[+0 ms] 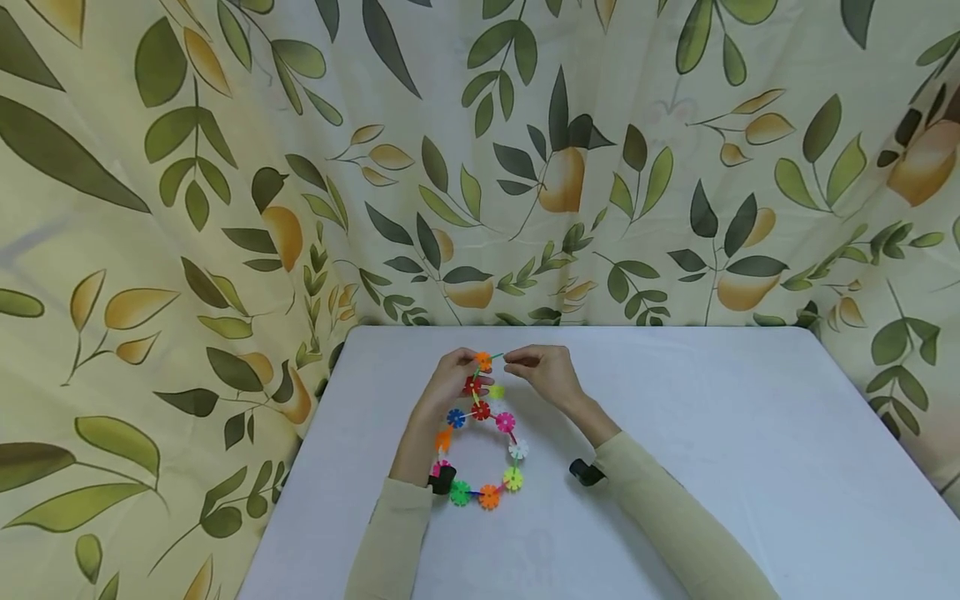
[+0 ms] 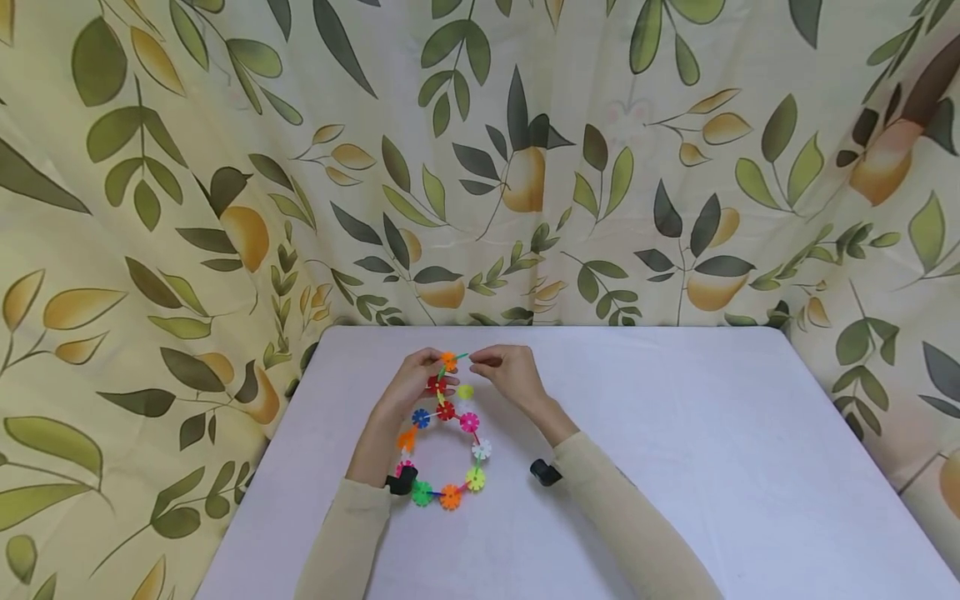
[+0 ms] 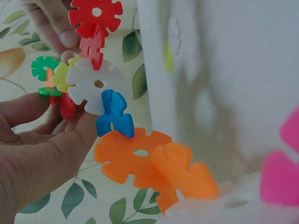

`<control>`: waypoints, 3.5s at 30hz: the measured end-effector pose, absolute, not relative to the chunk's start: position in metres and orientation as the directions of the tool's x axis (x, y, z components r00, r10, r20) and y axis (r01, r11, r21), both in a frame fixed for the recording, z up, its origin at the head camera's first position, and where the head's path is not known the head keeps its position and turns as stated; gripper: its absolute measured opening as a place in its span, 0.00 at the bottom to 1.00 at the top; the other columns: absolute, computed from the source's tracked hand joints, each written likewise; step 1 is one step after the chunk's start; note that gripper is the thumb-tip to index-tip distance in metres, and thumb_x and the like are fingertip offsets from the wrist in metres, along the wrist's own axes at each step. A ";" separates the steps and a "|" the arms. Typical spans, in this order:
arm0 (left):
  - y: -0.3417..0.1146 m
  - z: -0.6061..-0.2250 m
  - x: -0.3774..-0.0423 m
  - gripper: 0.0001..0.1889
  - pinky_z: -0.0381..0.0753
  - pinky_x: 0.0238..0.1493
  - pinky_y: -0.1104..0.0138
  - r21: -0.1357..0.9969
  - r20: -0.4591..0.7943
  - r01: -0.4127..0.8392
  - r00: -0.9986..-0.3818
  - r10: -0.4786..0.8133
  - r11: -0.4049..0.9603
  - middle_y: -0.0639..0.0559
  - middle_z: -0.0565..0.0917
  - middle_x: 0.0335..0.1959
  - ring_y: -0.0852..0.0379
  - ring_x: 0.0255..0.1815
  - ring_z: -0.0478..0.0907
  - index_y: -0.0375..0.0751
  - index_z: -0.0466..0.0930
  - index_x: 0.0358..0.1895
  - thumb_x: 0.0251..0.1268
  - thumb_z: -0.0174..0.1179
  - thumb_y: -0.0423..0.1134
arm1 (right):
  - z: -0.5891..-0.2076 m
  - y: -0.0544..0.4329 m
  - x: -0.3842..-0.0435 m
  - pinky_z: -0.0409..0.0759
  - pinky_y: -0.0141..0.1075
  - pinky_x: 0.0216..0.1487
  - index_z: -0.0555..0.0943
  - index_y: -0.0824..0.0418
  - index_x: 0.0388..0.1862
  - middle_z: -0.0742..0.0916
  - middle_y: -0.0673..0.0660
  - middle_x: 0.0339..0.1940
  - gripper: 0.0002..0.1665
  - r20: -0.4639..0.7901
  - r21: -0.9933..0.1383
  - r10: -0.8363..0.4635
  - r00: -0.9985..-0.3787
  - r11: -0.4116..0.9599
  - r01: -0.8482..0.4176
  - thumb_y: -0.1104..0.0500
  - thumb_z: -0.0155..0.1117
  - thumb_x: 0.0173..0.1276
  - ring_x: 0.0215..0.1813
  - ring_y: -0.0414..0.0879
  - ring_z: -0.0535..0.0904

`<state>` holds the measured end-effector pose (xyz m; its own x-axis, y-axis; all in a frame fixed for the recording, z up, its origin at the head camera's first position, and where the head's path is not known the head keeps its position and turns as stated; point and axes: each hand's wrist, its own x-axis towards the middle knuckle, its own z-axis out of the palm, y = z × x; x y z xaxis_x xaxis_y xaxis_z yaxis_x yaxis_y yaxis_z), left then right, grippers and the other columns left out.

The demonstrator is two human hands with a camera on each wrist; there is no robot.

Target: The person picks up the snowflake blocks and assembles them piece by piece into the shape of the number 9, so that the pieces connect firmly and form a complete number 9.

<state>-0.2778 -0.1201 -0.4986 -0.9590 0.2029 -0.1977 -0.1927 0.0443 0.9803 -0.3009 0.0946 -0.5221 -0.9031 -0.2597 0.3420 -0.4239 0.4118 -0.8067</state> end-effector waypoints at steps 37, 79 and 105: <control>-0.122 -0.500 -0.282 0.20 0.87 0.51 0.51 0.979 -0.194 -0.172 -0.954 0.229 0.110 0.35 0.79 0.48 0.45 0.43 0.83 0.38 0.82 0.59 0.76 0.64 0.49 | -0.549 0.074 -0.294 0.82 0.38 0.40 0.85 0.61 0.38 0.86 0.52 0.31 0.12 0.010 -0.680 -0.439 -0.899 0.656 -0.328 0.66 0.81 0.59 0.33 0.44 0.78; -0.119 -0.501 -0.286 0.19 0.82 0.61 0.48 0.979 -0.203 -0.191 -0.925 0.322 0.070 0.47 0.81 0.37 0.37 0.49 0.81 0.24 0.76 0.60 0.82 0.55 0.40 | -0.498 0.097 -0.297 0.87 0.52 0.44 0.89 0.70 0.44 0.92 0.63 0.37 0.09 0.101 -0.987 -0.155 -0.983 0.108 -0.118 0.67 0.75 0.67 0.32 0.50 0.91; -0.121 -0.498 -0.285 0.20 0.81 0.61 0.50 0.973 -0.224 -0.199 -0.937 0.268 0.115 0.47 0.79 0.40 0.38 0.53 0.82 0.37 0.78 0.66 0.80 0.59 0.44 | -0.515 0.095 -0.310 0.88 0.47 0.45 0.87 0.72 0.52 0.91 0.68 0.42 0.13 0.032 -0.988 -0.191 -0.981 0.142 -0.060 0.63 0.67 0.76 0.42 0.58 0.91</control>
<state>-0.2852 -0.1214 -0.4975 -0.9371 0.2679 -0.2238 -0.1994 0.1153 0.9731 -0.3104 0.0952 -0.5146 -0.9810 -0.1912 0.0318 -0.0598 0.1425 -0.9880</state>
